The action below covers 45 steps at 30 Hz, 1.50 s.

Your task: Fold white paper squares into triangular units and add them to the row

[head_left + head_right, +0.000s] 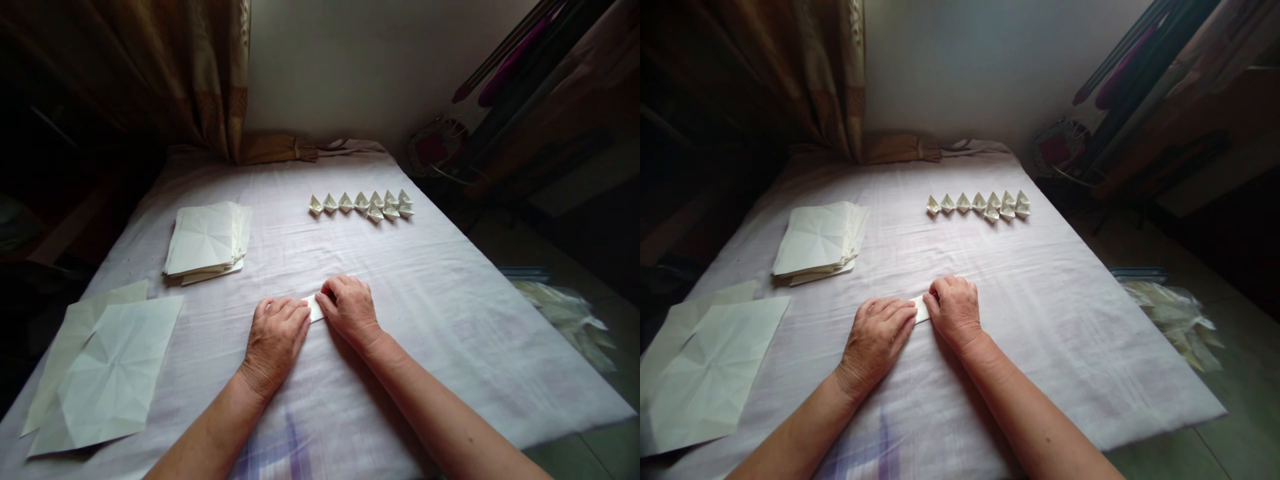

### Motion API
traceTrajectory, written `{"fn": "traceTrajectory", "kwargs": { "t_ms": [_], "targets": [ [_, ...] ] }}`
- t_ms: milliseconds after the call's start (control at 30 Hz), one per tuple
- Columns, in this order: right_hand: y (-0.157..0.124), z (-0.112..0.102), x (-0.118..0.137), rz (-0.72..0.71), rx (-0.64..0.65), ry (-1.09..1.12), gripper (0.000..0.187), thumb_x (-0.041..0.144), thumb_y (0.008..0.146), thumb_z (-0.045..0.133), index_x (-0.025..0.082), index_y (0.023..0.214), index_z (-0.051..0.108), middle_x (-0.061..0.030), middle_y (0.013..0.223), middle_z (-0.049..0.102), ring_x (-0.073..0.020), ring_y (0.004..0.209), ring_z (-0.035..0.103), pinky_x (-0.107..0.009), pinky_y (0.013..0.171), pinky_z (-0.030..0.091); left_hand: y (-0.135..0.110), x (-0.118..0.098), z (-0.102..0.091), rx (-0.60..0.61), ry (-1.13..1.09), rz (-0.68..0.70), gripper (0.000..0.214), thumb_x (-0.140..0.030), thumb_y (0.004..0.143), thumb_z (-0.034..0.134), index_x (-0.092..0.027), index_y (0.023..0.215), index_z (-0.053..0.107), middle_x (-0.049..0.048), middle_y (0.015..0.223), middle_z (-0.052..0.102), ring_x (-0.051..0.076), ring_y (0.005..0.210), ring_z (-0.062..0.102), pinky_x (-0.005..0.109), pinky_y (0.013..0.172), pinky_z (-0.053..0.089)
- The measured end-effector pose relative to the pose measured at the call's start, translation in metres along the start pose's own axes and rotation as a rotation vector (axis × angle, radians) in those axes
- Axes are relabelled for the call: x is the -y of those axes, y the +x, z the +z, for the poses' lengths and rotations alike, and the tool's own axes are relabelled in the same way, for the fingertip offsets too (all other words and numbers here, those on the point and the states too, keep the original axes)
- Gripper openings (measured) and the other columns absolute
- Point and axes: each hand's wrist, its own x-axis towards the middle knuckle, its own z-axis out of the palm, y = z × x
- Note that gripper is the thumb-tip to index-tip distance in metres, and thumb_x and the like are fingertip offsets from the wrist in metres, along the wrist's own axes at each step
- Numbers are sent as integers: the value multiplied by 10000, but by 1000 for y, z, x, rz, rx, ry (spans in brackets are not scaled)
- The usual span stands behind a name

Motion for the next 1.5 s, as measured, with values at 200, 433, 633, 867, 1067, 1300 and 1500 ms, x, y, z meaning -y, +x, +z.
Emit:
{"fn": "traceTrajectory", "kwargs": {
  "t_ms": [200,433,633,867,1067,1300,1500],
  "targets": [
    [-6,2,-5,-25,-9,85,98,267,855,630,216,772,616,-15,817,649,-192,827,560,-320,770,325,-2,1,2,-19,14,12,163,-226,942,531,-240,1032,667,18,1087,734,207,1023,635,407,960,349],
    [-24,2,-5,-74,-11,98,138,313,809,682,226,897,622,-60,1073,637,-244,1012,543,-383,899,341,-2,2,2,-8,-5,4,198,-216,965,487,-231,1070,654,18,1114,729,210,1032,636,413,951,346],
    [-24,3,-5,-56,4,97,147,307,814,681,227,907,600,-61,1062,629,-249,1014,537,-390,886,347,-12,2,-1,-32,26,56,223,-235,946,521,-288,1092,680,21,1187,695,236,1143,584,467,1067,269],
    [-24,1,-4,-51,14,112,108,294,817,668,227,868,601,-54,1057,627,-244,997,539,-392,884,346,-24,9,-9,54,61,62,318,-420,906,559,-374,1208,648,50,1316,610,268,1263,493,508,1152,128],
    [-24,0,-4,-61,16,110,84,296,830,645,228,861,607,-48,1046,629,-230,992,535,-380,884,343,-30,20,-19,101,99,94,302,-451,910,546,-378,1177,668,47,1339,598,267,1295,470,502,1171,81],
    [-25,-1,-3,-60,0,115,86,288,824,651,224,856,604,-51,1040,627,-235,996,538,-383,885,350,-34,23,-24,101,117,107,292,-381,911,553,-365,1179,667,38,1333,607,273,1292,480,525,1169,111],
    [-25,0,-4,-76,-9,135,92,289,824,658,231,865,599,-55,1047,630,-241,999,538,-389,881,342,-38,31,-34,89,138,120,282,-316,908,538,-347,1151,679,27,1302,636,279,1274,502,547,1167,122]
  ]
}}
